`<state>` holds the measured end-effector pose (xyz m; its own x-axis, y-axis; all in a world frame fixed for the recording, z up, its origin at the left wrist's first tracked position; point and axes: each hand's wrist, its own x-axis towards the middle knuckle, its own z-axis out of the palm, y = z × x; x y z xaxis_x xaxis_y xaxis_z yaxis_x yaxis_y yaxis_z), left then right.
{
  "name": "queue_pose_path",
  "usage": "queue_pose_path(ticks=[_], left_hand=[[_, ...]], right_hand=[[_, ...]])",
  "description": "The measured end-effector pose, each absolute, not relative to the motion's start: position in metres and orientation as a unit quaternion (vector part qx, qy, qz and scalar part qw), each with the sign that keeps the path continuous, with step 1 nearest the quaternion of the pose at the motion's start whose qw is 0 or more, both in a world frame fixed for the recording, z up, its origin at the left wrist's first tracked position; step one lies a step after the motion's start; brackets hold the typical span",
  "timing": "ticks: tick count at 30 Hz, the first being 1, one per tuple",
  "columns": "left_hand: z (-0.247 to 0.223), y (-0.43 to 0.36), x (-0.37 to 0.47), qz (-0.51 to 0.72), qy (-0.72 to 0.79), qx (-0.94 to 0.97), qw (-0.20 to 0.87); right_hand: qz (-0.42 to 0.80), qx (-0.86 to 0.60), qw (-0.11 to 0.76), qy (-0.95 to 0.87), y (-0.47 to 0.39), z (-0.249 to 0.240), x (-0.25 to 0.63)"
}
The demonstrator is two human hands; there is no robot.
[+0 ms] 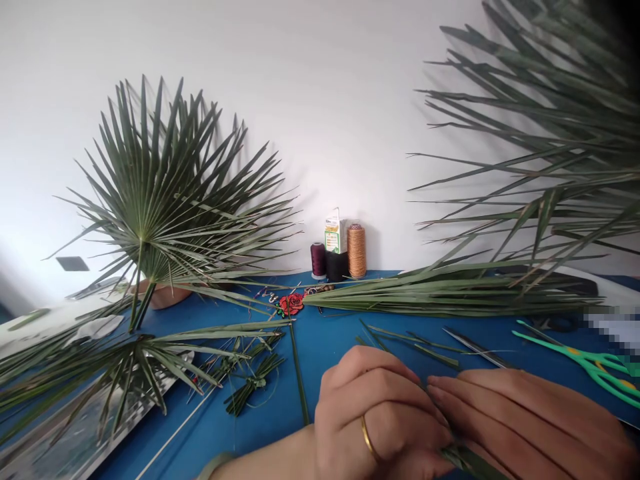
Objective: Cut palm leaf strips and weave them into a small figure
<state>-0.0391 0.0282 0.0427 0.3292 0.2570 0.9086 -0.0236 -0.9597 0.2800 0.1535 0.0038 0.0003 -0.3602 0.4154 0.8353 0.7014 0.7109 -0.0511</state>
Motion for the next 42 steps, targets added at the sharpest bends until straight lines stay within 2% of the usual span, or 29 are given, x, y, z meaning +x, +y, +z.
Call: queue_pose_path(ticks=[2,6,9,12,15,19,21,30,33,37,42], left_hand=[[0.039,0.029,-0.034,0.593,0.082,0.785,0.160],[0.031,0.032,-0.025,0.622,0.159,0.712,0.287],[0.031,0.035,-0.021,0.634,0.238,0.612,0.409],[0.034,0.038,-0.021,0.570,0.300,0.507,0.572],[0.035,0.042,-0.021,0.506,0.316,0.455,0.661],[0.032,0.045,-0.021,0.466,0.304,0.457,0.694],[0.032,0.046,-0.021,0.451,0.297,0.451,0.711],[0.039,0.043,-0.027,0.432,0.254,0.427,0.753],[0.039,0.045,-0.028,0.434,0.265,0.435,0.743],[0.039,0.048,-0.029,0.441,0.275,0.447,0.728],[0.039,0.049,-0.029,0.419,0.268,0.454,0.739]], right_hand=[[-0.180,-0.295,0.426,-0.836,0.006,0.005,0.146],[-0.039,-0.291,0.428,-0.855,0.013,0.016,0.133],[-0.001,-0.329,0.462,-0.824,0.014,0.017,0.129],[0.043,-0.395,0.517,-0.758,0.012,0.014,0.131],[0.184,-0.471,0.536,-0.676,0.014,0.015,0.136],[0.394,-0.498,0.510,-0.581,0.019,0.024,0.139],[0.439,-0.497,0.511,-0.546,0.020,0.027,0.138],[0.408,-0.504,0.566,-0.509,0.022,0.028,0.142],[0.434,-0.491,0.547,-0.521,0.020,0.026,0.142],[0.484,-0.494,0.475,-0.544,0.016,0.025,0.142],[0.426,-0.527,0.474,-0.563,0.016,0.026,0.143]])
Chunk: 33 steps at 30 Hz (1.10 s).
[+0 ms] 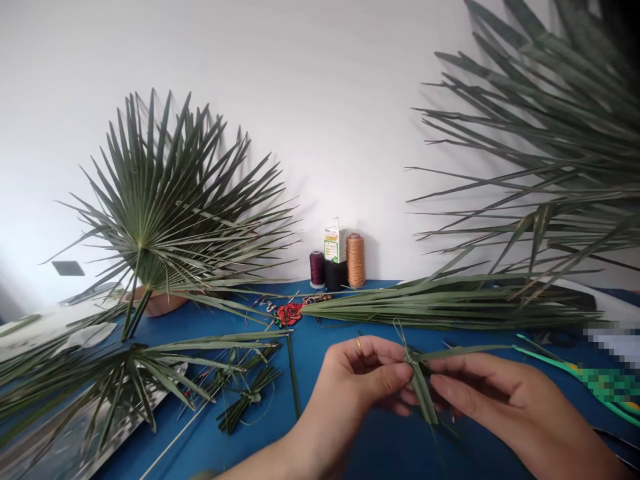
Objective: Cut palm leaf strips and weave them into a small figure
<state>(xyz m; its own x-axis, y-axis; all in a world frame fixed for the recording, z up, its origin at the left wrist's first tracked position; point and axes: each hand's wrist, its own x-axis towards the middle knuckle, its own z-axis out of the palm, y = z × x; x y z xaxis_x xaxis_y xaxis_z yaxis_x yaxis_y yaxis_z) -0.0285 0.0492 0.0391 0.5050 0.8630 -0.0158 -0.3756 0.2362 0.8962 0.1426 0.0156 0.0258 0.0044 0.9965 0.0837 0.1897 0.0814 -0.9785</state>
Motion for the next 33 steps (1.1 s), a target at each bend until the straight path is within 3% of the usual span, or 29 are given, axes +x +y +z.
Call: queue_pose_path(ticks=[11,22,24,30,33], left_hand=[[0.035,0.046,-0.029,0.370,0.221,0.476,0.766],[0.037,0.041,-0.029,0.352,0.214,0.556,0.722],[0.039,0.039,-0.030,0.376,0.254,0.608,0.652],[0.040,0.038,-0.041,0.435,0.269,0.817,0.267],[0.038,0.040,-0.044,0.436,0.260,0.846,0.163]], right_hand=[[0.250,-0.500,0.472,-0.682,0.019,0.032,0.141],[0.294,-0.480,0.458,-0.688,0.009,0.032,0.136],[0.324,-0.482,0.456,-0.675,0.007,0.032,0.137],[0.487,-0.409,0.462,-0.618,0.017,0.028,0.151],[0.381,-0.436,0.565,-0.587,0.028,0.025,0.170]])
